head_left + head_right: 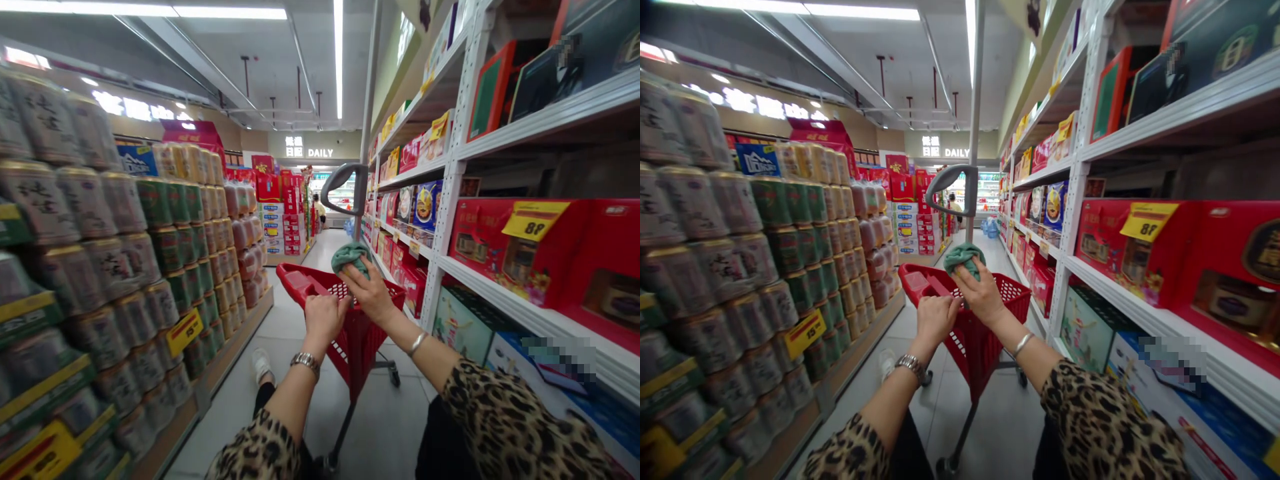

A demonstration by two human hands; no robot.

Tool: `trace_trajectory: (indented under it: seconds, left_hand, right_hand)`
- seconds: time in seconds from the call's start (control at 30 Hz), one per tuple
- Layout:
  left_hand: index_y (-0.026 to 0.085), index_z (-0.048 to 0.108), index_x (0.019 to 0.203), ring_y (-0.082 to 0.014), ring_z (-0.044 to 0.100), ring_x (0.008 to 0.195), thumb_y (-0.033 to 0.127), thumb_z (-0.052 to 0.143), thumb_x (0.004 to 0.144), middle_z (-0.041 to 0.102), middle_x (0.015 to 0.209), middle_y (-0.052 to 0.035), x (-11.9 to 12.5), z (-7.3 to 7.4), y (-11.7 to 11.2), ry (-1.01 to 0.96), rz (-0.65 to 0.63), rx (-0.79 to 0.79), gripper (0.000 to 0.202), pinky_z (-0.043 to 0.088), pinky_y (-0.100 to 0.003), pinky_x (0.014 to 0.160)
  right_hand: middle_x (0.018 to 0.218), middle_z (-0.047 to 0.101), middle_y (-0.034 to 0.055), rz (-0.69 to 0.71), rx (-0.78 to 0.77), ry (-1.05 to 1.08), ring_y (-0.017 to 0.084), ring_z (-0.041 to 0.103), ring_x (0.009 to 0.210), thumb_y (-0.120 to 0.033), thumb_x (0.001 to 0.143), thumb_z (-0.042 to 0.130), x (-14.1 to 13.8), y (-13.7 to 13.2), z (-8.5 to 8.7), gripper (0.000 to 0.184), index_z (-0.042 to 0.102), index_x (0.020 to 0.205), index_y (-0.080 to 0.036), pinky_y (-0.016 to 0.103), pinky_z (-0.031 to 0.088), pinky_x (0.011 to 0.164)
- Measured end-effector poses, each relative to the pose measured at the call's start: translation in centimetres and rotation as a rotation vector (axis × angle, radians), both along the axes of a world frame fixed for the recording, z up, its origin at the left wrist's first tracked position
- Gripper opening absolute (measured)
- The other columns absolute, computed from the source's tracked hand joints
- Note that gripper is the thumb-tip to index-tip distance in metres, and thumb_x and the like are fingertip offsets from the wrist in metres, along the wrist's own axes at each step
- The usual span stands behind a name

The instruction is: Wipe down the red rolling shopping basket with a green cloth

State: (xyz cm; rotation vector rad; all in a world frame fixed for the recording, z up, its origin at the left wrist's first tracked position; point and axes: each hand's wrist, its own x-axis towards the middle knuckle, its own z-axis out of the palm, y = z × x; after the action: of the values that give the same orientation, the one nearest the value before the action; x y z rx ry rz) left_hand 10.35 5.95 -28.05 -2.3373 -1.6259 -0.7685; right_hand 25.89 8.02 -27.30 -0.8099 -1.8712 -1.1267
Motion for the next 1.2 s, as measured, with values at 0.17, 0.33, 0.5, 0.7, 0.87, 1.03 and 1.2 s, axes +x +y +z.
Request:
trace_trajectory:
  seconds: [0.17,0.33,0.5,0.7,0.87,1.03,1.2]
  left_hand:
    - [0.013,0.075,0.089,-0.0277,0.068,0.09,0.048,0.031,0.102,0.075,0.085,-0.0164,1.1,-0.5,-0.6,-0.037,-0.036,0.026,0.058,0.037,-0.043,0.092]
    - [0.014,0.072,0.094,-0.0293,0.064,0.098,0.051,0.037,0.1,0.073,0.089,-0.0155,2.6,-1.3,-0.9,-0.031,-0.116,0.074,0.051,0.036,-0.045,0.1]
    - [0.018,0.069,0.096,-0.0281,0.062,0.104,0.051,0.043,0.099,0.072,0.097,-0.0127,2.7,-2.6,-1.9,-0.046,-0.244,0.117,0.042,0.032,-0.048,0.112]
    - [0.021,0.069,0.116,-0.0262,0.057,0.122,0.041,0.044,0.099,0.07,0.123,-0.0113,-2.1,-1.4,0.4,-0.203,-0.18,0.244,0.036,0.026,-0.045,0.12]
    - [0.016,0.064,0.128,-0.0316,0.043,0.142,0.041,0.044,0.097,0.055,0.148,-0.0155,-6.6,1.7,6.0,-0.173,0.083,0.127,0.045,0.028,-0.047,0.12]
    - [0.019,0.059,0.137,-0.0307,0.033,0.15,0.045,0.038,0.099,0.046,0.157,-0.0124,-7.3,1.7,9.2,-0.068,0.065,-0.023,0.051,0.029,-0.049,0.119]
    - [0.024,0.072,0.109,-0.0281,0.051,0.136,0.041,0.031,0.102,0.067,0.136,-0.0087,-4.6,0.6,8.8,0.059,-0.037,-0.082,0.045,0.029,-0.053,0.117]
  right_hand:
    - [0.137,0.065,0.008,0.054,-0.146,0.082,0.028,0.046,0.139,-0.011,0.098,0.051,1.6,-1.2,-2.3,0.038,0.07,0.129,-0.024,0.049,0.048,0.111]
    - [0.135,0.066,0.0088,0.078,-0.228,0.157,0.028,0.052,0.131,-0.013,0.098,0.051,3.3,-2.1,-4.5,0.039,0.07,0.129,-0.028,0.053,0.049,0.109]
    - [0.129,0.069,0.0091,0.088,-0.317,0.217,0.027,0.059,0.117,-0.012,0.097,0.048,4.8,-3.2,-7.1,0.042,0.071,0.127,-0.03,0.05,0.055,0.1]
    - [0.125,0.069,0.009,0.069,-0.34,0.233,0.025,0.06,0.109,-0.002,0.093,0.04,6.7,-3.6,-7.4,0.052,0.073,0.124,-0.029,0.044,0.056,0.093]
    - [0.124,0.071,0.0083,-0.091,-0.406,0.215,0.025,0.061,0.101,0.002,0.088,0.042,8.6,-3.6,-6.0,0.054,0.076,0.117,-0.028,0.043,0.053,0.088]
    - [0.128,0.069,0.0081,-0.197,-0.322,0.385,0.025,0.064,0.1,0.001,0.085,0.045,9.4,-4.2,-4.4,0.051,0.076,0.115,-0.027,0.044,0.051,0.092]
    - [0.128,0.069,0.0083,-0.107,-0.437,0.452,0.025,0.066,0.11,-0.003,0.083,0.05,9.1,-4.0,-3.6,0.056,0.067,0.132,-0.025,0.043,0.053,0.098]
